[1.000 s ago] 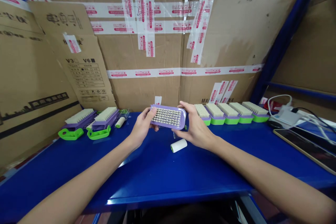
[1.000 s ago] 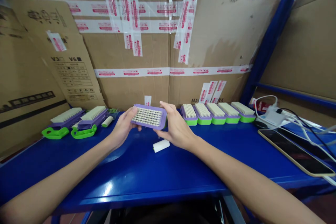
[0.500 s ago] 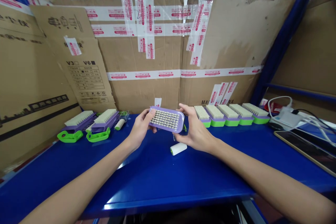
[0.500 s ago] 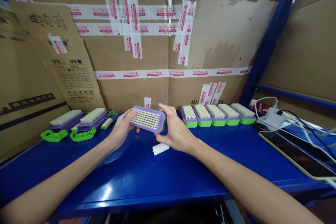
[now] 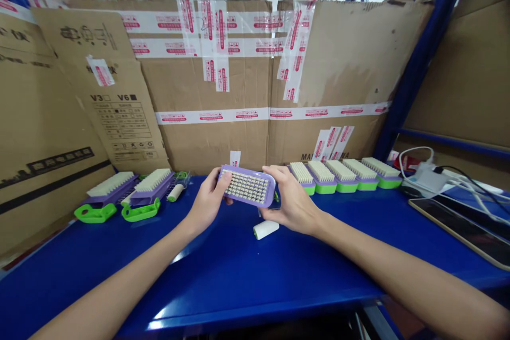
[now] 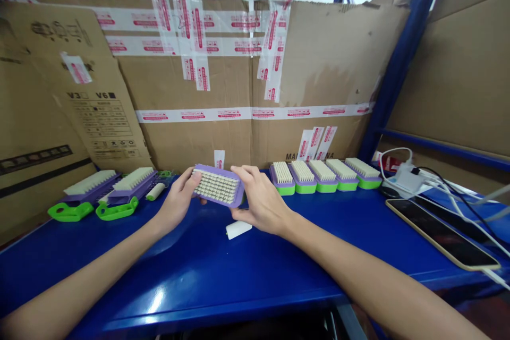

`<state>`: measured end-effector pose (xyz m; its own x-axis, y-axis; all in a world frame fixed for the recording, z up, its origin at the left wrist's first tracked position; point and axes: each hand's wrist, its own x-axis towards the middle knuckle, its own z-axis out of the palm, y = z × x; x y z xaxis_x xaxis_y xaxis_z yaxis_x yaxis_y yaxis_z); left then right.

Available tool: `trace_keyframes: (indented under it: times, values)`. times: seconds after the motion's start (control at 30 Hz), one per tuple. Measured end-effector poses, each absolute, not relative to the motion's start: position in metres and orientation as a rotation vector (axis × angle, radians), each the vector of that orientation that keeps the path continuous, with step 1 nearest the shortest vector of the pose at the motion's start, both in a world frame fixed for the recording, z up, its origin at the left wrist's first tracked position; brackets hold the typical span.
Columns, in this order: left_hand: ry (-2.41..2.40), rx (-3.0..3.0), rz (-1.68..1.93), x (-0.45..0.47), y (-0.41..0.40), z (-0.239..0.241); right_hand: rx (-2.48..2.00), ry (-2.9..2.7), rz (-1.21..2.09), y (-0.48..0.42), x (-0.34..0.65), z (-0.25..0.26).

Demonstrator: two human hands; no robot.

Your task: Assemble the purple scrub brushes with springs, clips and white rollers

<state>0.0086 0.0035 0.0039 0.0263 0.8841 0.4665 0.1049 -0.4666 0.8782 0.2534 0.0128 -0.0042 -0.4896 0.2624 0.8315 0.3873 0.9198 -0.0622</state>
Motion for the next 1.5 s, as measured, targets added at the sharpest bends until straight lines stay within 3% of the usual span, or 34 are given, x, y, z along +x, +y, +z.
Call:
trace_keyframes:
  times: [1.5]
  values:
    - [1.027,1.821,1.508,0.0033,0.001,0.002,-0.479,-2.153,-0.247,0.0136,0.2557,-0.0072]
